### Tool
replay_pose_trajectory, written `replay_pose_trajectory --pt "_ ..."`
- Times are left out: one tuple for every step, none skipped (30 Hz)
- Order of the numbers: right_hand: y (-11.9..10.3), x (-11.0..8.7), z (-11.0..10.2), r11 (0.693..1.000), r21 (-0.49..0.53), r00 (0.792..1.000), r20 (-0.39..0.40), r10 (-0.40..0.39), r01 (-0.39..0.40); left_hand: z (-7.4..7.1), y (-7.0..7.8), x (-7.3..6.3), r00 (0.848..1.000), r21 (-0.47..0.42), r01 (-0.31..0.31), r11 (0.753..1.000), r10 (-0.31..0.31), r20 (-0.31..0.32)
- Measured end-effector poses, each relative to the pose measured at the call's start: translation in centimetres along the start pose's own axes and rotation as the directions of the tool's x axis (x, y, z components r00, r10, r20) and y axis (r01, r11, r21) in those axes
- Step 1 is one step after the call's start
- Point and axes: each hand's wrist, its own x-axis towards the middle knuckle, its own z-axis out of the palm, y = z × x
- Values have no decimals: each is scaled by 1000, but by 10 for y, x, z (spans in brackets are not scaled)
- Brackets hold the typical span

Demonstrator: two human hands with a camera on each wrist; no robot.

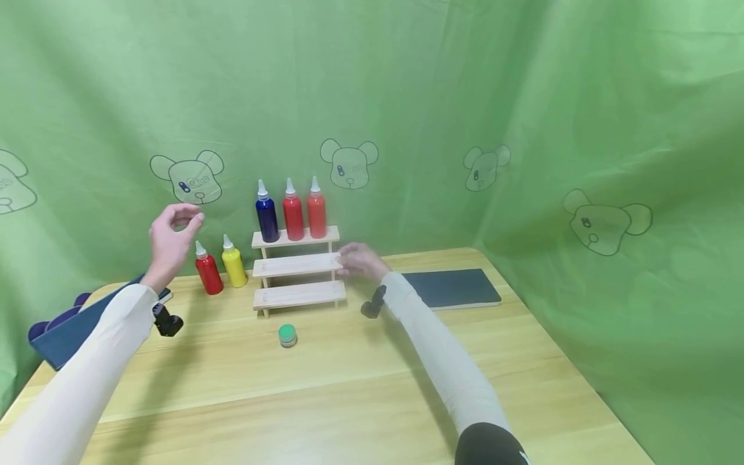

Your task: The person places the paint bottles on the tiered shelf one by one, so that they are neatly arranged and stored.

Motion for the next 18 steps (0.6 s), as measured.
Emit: replay_pose_trajectory --pt "0 0 0 1000 0 1000 -1 2 -2 -3 -3 -1 1000 2 5 1000 -5 -6" --pt "-1 -1 0 1000 1 1000 0 5 -5 -5 -6 -3 1000 6 13 1000 -13 -11" --pt "-1 -1 0 1000 1 1000 0 8 -8 -8 -8 -4 1000 14 23 1000 -22 -14" --pt "-2 0 -1 1000 0 1000 -1 7 -7 -11 -11 -5 999 16 30 999 -29 -17" --pt "-3 0 -1 1000 1 1000 0 5 -5 -13 -13 -6 999 22 39 999 -39 -17" --pt "-4 1 -1 1000 3 1000 -1 2 -2 -15 -15 -7 999 26 45 999 -45 -12" --pt "-5 1 -2 1000 3 1000 -3 -3 3 -17 -18 -8 999 28 54 998 -54 -7" --pt "-5 2 -2 1000 5 1000 -3 -8 8 -19 -21 -9 998 34 67 997 -67 0" --pt "-6 2 -3 1000 8 1000 -2 -13 13 -21 -24 -10 997 40 80 996 -81 9" --pt "-6 3 -3 1000 8 1000 -1 -18 18 -23 -28 -11 995 47 92 995 -93 22" --pt "-5 3 -3 1000 10 1000 1 -20 20 -24 -33 -12 994 59 104 993 -106 35" --pt "-5 3 -3 1000 10 1000 0 -19 19 -26 -38 -14 992 70 112 991 -116 49" --pt "-3 3 -3 1000 8 1000 1 -17 17 -26 -43 -16 990 83 125 989 -130 62" --pt "-2 3 -3 1000 9 1000 1 -11 11 -27 -48 -18 987 99 135 986 -143 78" --pt "-1 3 -2 1000 6 1000 3 -6 6 -27 -53 -20 984 107 142 984 -152 92" --pt "0 3 -2 1000 1 1000 5 -2 2 -27 -58 -22 982 114 148 982 -159 101" --pt "1 2 -2 1000 0 1000 8 3 -3 -27 -62 -25 980 118 154 981 -167 109" --pt "1 2 -2 1000 0 1000 11 6 -6 -26 -66 -26 978 119 160 980 -174 117"
